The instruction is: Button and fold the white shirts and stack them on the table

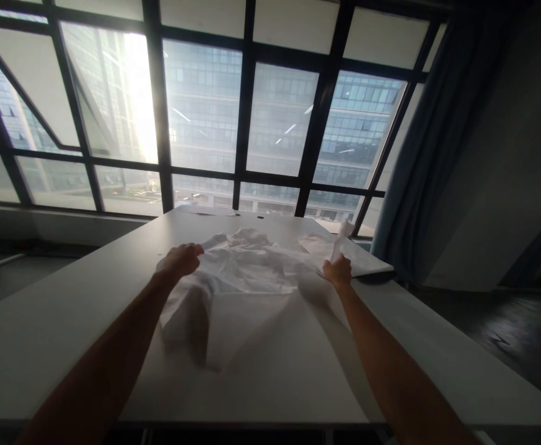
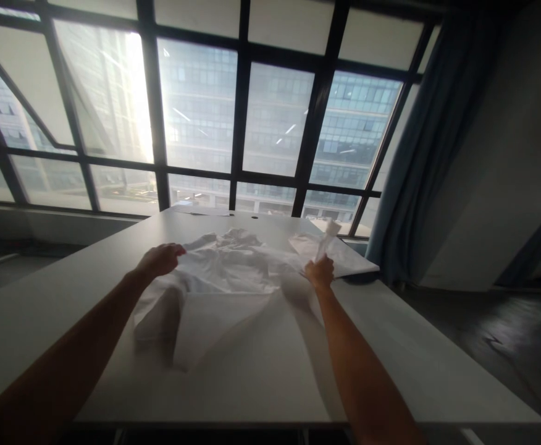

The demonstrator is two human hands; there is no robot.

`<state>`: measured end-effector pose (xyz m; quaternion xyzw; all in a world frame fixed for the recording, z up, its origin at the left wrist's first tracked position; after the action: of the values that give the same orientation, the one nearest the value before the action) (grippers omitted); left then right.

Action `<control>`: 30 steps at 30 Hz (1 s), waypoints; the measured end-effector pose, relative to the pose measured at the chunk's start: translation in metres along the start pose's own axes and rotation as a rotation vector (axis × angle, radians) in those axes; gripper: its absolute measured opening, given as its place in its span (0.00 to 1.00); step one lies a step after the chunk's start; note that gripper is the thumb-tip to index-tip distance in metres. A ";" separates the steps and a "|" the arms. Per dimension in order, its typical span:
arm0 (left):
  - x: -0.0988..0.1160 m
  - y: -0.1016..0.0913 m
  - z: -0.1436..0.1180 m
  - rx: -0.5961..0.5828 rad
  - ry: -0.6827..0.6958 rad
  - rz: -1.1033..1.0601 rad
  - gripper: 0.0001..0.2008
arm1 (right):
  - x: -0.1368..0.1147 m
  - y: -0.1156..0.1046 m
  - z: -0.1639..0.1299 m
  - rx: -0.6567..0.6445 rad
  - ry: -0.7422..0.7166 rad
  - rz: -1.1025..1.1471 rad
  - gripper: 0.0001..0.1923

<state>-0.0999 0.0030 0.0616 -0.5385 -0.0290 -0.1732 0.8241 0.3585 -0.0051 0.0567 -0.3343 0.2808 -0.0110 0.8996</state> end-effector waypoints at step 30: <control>0.103 0.056 -0.022 -0.056 0.541 -0.057 0.15 | -0.118 0.023 -0.129 -0.889 -0.992 0.507 0.09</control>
<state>0.0115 -0.0230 0.0277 -0.4944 0.1819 -0.3346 0.7814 0.1893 -0.0396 0.0222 -0.5596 -0.1148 0.4677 0.6745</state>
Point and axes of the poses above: each hand's wrist, its own z-axis towards the middle knuckle, its own y-axis out of the palm, x = y × z, the point moved 4 cm from there along z, towards the middle knuckle, and after that the axes turned 8 degrees about x, right-handed, at the moved point
